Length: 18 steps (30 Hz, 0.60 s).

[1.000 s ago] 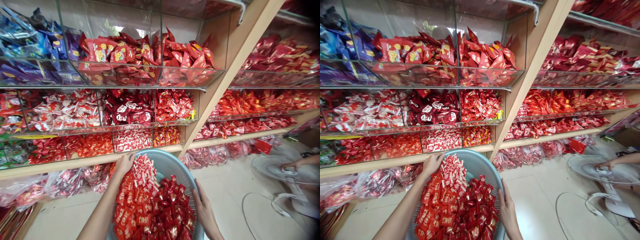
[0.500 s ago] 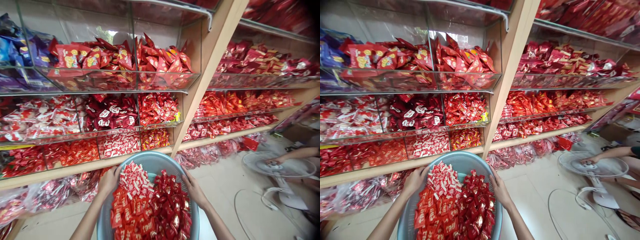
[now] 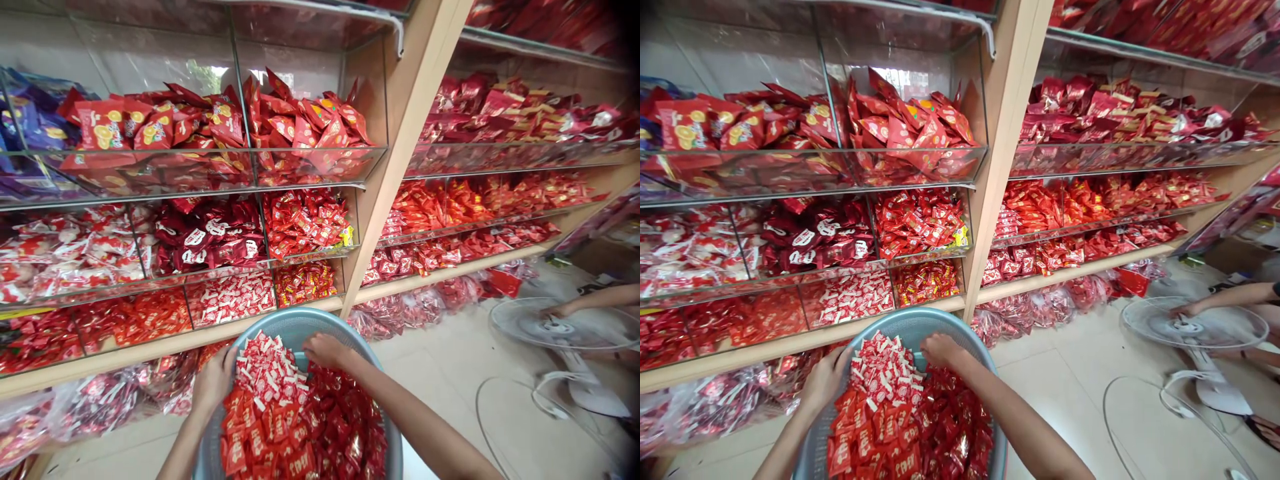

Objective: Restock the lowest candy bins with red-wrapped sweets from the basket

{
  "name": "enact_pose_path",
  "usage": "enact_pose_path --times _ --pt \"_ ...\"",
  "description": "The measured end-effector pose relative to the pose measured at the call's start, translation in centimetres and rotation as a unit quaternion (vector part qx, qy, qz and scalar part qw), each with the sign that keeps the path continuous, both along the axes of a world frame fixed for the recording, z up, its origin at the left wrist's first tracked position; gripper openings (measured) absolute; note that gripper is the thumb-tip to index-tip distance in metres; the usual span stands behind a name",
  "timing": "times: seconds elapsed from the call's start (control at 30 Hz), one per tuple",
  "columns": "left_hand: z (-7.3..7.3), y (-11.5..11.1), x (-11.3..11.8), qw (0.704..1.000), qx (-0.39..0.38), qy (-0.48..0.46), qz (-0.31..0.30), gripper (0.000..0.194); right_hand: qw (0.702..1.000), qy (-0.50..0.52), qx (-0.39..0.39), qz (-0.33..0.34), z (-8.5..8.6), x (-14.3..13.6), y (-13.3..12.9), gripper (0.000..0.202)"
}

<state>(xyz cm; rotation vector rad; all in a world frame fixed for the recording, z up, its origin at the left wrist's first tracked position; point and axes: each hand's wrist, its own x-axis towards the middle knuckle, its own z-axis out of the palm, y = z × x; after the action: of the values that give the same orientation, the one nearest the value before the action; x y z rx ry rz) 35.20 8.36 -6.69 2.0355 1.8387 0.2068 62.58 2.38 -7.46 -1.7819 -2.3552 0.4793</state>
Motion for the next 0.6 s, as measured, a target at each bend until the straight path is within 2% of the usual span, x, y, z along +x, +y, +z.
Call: enact_pose_path --times 0.1,0.23,0.5,0.6 --pt "0.1 0.0 -0.1 1.0 0.0 -0.006 -0.005 0.047 0.996 -0.055 -0.055 0.04 -1.6 -1.3 1.2 0.018" --pt "0.0 0.1 -0.2 1.0 0.004 -0.015 -0.011 0.046 0.991 -0.088 -0.089 0.045 -2.8 -1.9 1.2 0.018" --pt "-0.5 0.1 -1.1 0.999 0.006 -0.039 -0.01 0.044 0.984 -0.105 -0.143 0.027 -2.7 -2.2 0.5 0.017" --pt "-0.7 0.1 -1.7 0.999 0.006 -0.051 -0.005 0.044 0.982 -0.089 -0.159 0.042 -2.5 -2.5 0.8 0.017"
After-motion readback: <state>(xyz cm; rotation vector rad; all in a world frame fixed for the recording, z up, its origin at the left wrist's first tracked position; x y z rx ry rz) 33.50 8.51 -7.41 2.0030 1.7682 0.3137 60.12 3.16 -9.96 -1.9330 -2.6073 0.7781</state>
